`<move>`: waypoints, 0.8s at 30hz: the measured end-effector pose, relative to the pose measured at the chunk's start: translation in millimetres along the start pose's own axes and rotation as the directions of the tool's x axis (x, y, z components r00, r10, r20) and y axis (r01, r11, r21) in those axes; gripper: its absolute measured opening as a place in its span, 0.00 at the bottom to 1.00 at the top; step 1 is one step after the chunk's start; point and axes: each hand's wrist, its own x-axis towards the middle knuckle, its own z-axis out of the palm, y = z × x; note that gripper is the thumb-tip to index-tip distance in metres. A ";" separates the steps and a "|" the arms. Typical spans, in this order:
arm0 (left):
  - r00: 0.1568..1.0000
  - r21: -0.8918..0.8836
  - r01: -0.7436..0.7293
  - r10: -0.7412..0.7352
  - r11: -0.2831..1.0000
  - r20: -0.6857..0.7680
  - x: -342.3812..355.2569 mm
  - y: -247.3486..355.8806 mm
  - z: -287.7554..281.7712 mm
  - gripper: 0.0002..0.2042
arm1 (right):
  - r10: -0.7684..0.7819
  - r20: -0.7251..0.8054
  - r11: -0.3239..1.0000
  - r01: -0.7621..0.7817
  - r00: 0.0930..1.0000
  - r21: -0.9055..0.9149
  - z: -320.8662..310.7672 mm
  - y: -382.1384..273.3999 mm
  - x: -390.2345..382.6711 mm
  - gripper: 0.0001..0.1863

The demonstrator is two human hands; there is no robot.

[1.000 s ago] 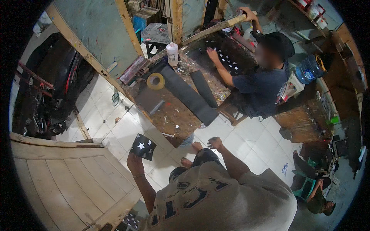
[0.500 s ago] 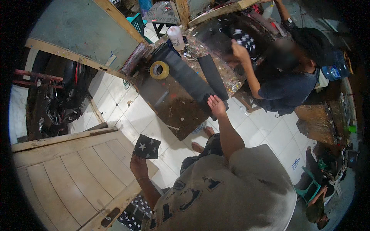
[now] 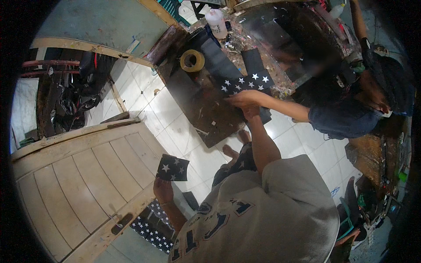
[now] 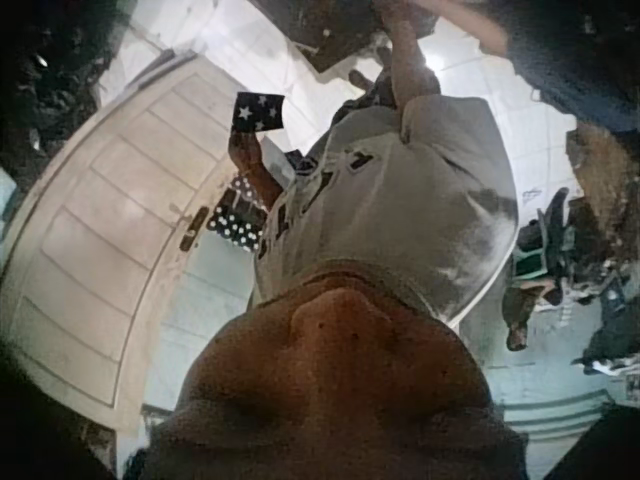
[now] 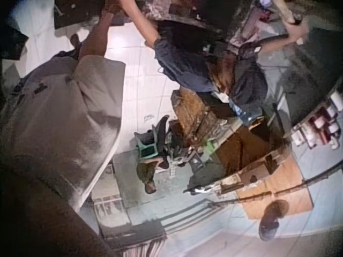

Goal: The person repeatedly picks up small rectangular pieces of black fabric with white stars from a workbench and hangs them on a line strung across the room. The person walks back and forth between the bench and the line, placing each piece one at a time.

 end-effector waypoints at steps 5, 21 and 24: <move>0.996 0.108 -0.059 0.051 0.992 0.076 -4.7 -0.4 0.9 0.13 | 0.055 -0.255 0.998 -0.061 0.965 -0.014 10.9 6.1 4.1 0.27; 0.979 -0.147 -0.184 0.194 0.972 0.061 -46.7 -6.2 -73.5 0.17 | -0.539 -0.264 0.559 0.105 0.800 -0.823 74.8 14.6 15.8 0.09; 0.979 -0.244 -0.202 0.200 0.948 -0.034 -70.1 -11.7 -103.9 0.14 | -0.505 0.368 0.071 0.462 0.781 -0.884 100.7 7.3 -1.1 0.11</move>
